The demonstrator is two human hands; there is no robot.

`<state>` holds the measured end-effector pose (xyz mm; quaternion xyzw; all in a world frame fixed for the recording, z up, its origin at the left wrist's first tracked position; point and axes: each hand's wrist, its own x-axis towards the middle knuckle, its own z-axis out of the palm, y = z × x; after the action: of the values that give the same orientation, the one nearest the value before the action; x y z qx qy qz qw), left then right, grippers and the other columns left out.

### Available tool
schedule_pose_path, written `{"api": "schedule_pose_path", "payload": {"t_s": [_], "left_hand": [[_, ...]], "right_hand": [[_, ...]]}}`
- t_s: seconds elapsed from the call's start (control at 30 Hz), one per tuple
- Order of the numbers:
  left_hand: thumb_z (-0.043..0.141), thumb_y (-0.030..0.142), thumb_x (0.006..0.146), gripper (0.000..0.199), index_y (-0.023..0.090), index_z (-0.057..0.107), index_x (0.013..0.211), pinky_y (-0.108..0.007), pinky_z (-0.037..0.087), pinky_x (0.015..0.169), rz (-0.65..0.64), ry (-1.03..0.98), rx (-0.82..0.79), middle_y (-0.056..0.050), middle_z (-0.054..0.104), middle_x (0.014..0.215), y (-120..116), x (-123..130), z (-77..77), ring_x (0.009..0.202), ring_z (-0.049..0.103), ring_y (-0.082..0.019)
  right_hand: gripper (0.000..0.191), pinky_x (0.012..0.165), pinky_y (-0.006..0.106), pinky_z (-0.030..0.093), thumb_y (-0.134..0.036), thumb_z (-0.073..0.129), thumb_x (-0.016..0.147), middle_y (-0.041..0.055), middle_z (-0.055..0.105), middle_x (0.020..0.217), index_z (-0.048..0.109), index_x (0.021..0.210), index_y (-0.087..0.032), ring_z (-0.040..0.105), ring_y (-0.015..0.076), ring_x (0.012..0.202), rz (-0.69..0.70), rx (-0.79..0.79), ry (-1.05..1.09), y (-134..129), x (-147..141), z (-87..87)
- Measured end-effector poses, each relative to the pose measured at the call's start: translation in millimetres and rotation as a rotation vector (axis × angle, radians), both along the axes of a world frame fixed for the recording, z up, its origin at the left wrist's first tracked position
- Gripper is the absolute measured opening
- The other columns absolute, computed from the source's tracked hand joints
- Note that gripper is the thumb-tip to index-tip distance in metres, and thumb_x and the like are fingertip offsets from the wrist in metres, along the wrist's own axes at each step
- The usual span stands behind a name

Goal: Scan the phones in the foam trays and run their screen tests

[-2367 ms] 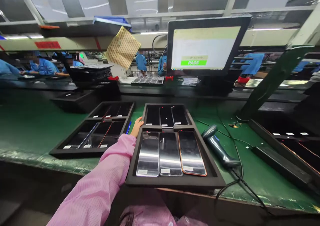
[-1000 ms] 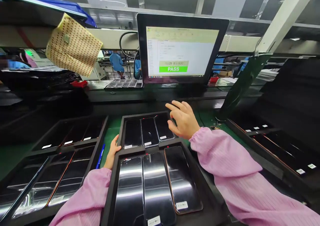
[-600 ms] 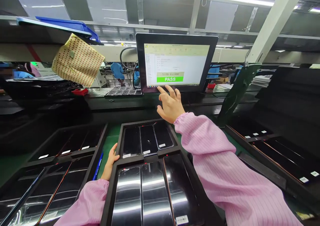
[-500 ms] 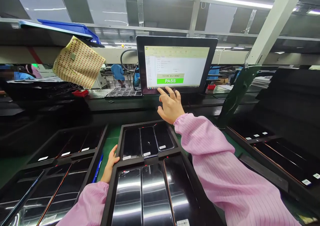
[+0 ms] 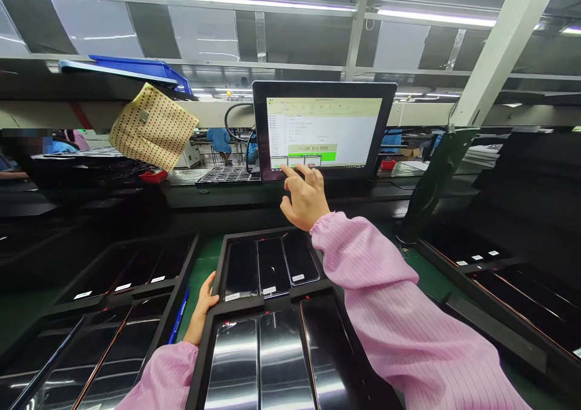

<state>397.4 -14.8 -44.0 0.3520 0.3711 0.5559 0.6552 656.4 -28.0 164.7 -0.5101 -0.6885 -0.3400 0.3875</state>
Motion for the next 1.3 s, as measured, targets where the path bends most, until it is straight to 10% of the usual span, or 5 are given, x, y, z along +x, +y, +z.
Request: {"api": "schedule_pose_path", "payload": {"t_s": [0.87,1.0,1.17,1.3], "left_hand": [[0.065,0.029,0.051,0.076,0.023,0.043,0.124,-0.030,0.050,0.066,0.002,0.023,0.014,-0.004,0.065,0.105,4,-1,-1.1,0.086,0.063,-0.025],[0.064,0.029,0.053,0.071,0.024,0.045,0.121,-0.030,0.050,0.069,0.009,0.034,0.023,-0.004,0.064,0.107,1,0,1.9,0.089,0.063,-0.024],[0.062,0.027,0.055,0.069,0.023,0.045,0.121,-0.031,0.049,0.072,-0.006,0.062,0.041,-0.004,0.063,0.108,-1,0,7.6,0.091,0.062,-0.023],[0.060,0.023,0.054,0.067,0.022,0.045,0.119,-0.031,0.049,0.072,-0.005,0.085,0.042,-0.004,0.064,0.104,0,1,10.6,0.088,0.063,-0.022]], "right_hand": [[0.010,0.096,0.051,0.030,-0.017,0.050,0.071,0.0098,0.059,0.120,0.043,0.076,-0.023,0.043,0.0296,0.116,-0.027,0.067,0.066,-31,18,-19.8],[0.009,0.092,0.050,0.037,-0.026,0.050,0.073,0.0128,0.059,0.112,0.044,0.077,-0.022,0.047,0.0298,0.110,-0.119,0.025,0.244,-69,50,-67.6],[0.035,0.092,0.051,0.039,-0.033,0.050,0.068,0.0171,0.057,0.109,0.050,0.099,-0.017,0.050,0.0333,0.110,-0.503,-0.600,0.440,-117,91,-165.1],[0.052,0.098,0.046,0.037,-0.032,0.046,0.075,0.0232,0.046,0.127,0.040,0.120,-0.007,0.044,0.0327,0.120,-0.528,-0.681,0.430,-131,82,-189.9]]}}
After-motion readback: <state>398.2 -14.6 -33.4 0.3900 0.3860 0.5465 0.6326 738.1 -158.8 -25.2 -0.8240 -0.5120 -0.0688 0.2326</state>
